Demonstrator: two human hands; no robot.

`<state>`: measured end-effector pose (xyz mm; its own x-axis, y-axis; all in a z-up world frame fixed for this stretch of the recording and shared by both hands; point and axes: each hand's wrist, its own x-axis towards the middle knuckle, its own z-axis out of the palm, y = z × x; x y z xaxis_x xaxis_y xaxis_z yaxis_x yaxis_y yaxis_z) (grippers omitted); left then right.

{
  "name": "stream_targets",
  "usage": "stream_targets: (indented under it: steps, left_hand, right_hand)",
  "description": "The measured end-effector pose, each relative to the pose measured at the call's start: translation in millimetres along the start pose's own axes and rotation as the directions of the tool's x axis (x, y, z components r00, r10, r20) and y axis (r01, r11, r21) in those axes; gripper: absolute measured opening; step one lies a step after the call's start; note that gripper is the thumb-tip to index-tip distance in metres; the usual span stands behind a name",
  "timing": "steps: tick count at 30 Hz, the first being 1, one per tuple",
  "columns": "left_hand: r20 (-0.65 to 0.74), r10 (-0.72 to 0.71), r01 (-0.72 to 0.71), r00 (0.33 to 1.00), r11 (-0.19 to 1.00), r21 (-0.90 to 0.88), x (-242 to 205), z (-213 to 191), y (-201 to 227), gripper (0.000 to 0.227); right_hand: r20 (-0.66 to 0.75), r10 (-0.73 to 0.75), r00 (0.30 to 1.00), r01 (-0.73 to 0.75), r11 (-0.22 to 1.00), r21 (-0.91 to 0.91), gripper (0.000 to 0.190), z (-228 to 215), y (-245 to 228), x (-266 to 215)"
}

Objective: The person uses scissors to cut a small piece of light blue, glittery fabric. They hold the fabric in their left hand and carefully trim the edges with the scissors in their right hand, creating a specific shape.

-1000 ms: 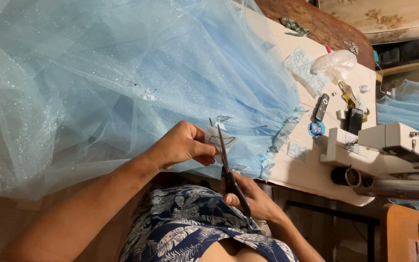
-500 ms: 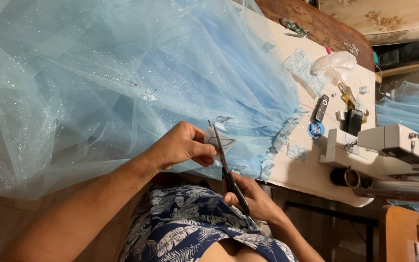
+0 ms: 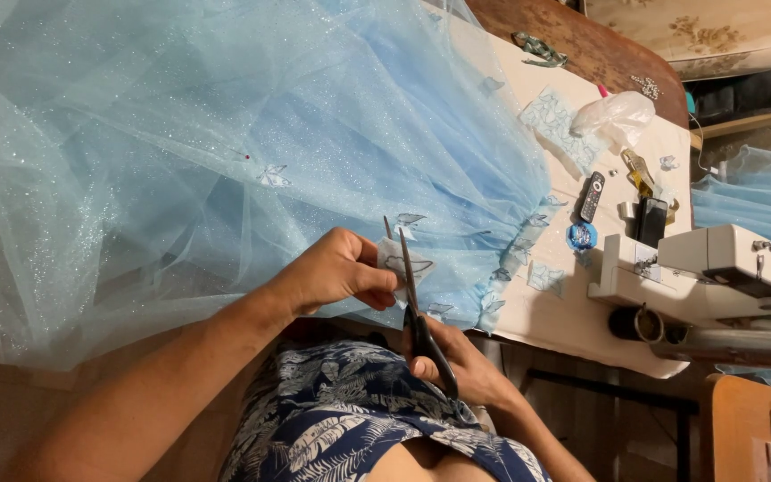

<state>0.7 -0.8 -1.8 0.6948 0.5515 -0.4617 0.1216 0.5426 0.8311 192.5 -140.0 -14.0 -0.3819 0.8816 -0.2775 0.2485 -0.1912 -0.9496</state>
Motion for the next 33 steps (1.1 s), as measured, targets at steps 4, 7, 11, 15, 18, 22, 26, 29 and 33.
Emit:
stream_targets:
  steps: [4,7,11,15,18,22,26,29,33]
  left_hand:
    - [0.000,0.009,-0.009,1.000,1.000,-0.009,1.6,-1.0,-3.9,0.016]
    - [0.003,0.012,-0.012,1.000,1.000,-0.003,2.2,-1.1,-5.1,0.015]
    - [0.027,0.044,-0.046,0.999,0.993,0.107,0.3,-7.8,-0.3,0.013]
    - [-0.064,0.168,-0.156,0.984,0.975,0.160,-9.7,-7.5,17.7,0.017]
    - [-0.170,0.222,-0.207,0.960,0.973,0.101,-1.7,-1.6,8.5,0.026]
    - [-0.186,0.193,-0.164,0.963,0.973,0.161,-3.8,5.7,-1.2,0.029]
    - [-0.085,0.214,-0.199,0.973,0.968,0.155,-6.1,13.4,-13.0,0.031]
    - [-0.062,0.226,-0.203,0.972,0.943,0.262,-18.7,21.8,-3.4,0.024]
    - [-0.068,0.390,-0.338,0.918,0.860,0.382,-27.9,26.3,4.3,0.020]
  right_hand:
    - [0.002,0.011,1.000,-0.011,1.000,0.001,0.056,-0.6,6.0,-0.5]
    - [-0.004,0.010,1.000,-0.010,1.000,-0.012,0.052,-0.9,6.2,-0.9]
    - [0.004,0.001,1.000,-0.001,1.000,0.009,0.050,-1.6,12.1,-2.6]
    - [-0.004,0.001,1.000,-0.001,1.000,-0.008,0.053,-0.8,12.3,-3.7]
    - [-0.041,-0.006,0.999,0.006,1.000,0.000,0.049,-1.7,15.5,-3.6]
    - [-0.057,-0.030,0.998,0.035,0.996,0.078,0.054,2.9,16.7,-3.8]
    - [-0.070,-0.091,0.993,0.104,0.974,0.202,0.051,9.7,15.1,-3.4]
    - [-0.068,-0.107,0.992,0.119,0.972,0.202,0.050,11.4,17.8,-4.3]
    - [-0.078,-0.101,0.992,0.116,0.968,0.222,0.049,13.7,19.3,-5.1]
